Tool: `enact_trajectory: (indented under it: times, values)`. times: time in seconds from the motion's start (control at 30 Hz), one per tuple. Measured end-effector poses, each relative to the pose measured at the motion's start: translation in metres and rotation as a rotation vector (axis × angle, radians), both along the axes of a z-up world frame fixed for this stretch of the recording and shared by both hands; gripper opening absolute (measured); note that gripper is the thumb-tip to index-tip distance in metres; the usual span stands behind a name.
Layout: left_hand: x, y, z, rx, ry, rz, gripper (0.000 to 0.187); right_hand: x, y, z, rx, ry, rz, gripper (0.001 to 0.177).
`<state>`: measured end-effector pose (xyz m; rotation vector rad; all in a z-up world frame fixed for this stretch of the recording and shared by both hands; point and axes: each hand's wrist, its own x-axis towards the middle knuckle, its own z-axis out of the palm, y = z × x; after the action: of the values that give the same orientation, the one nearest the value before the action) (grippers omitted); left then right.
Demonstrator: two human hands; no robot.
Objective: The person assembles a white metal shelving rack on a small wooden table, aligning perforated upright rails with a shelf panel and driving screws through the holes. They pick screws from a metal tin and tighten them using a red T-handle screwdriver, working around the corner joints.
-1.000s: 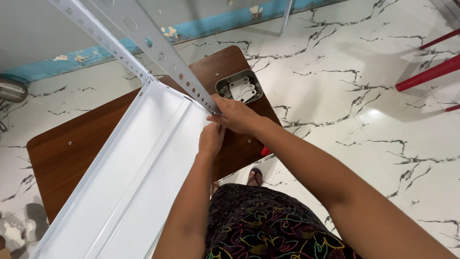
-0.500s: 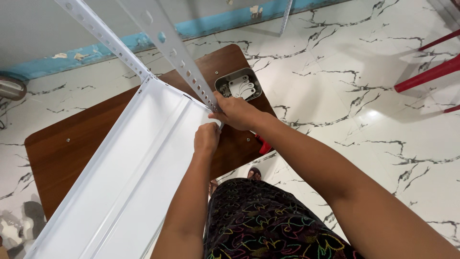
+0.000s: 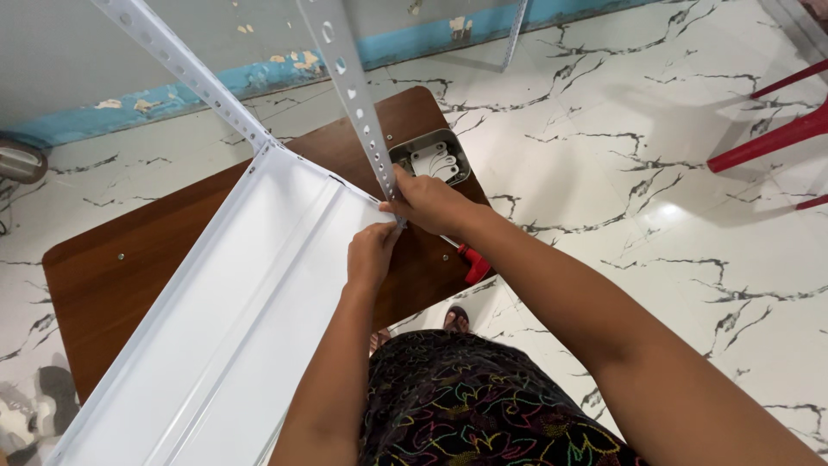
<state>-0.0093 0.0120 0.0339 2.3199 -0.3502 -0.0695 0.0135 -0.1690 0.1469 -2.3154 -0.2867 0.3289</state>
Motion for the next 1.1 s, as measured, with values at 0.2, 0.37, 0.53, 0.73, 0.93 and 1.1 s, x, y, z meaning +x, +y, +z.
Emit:
enact_trajectory:
  times: [0.2, 0.37, 0.53, 0.73, 0.93, 1.1]
  values:
    - [0.004, -0.001, 0.002, -0.082, -0.046, -0.002, 0.015, 0.001, 0.0, -0.005, -0.011, -0.005, -0.008, 0.05]
    - [0.004, -0.003, 0.0, -0.08, -0.086, 0.003, 0.012, -0.001, 0.001, -0.006, -0.028, -0.023, -0.003, 0.052]
    - [0.003, -0.003, 0.01, -0.082, -0.053, -0.024, 0.012, -0.002, 0.004, 0.001, -0.018, -0.033, -0.014, 0.052]
    - [0.001, -0.013, 0.024, -0.092, -0.028, 0.007, 0.012, -0.003, -0.007, -0.006, 0.061, -0.027, 0.039, 0.058]
    - [0.007, -0.017, 0.021, 0.003, -0.011, 0.026, 0.016, 0.029, -0.082, -0.036, 0.084, -0.151, -0.107, 0.039]
    - [0.01, -0.018, 0.013, 0.018, -0.041, 0.022, 0.016, 0.055, -0.11, -0.072, -0.091, -0.037, -0.282, 0.017]
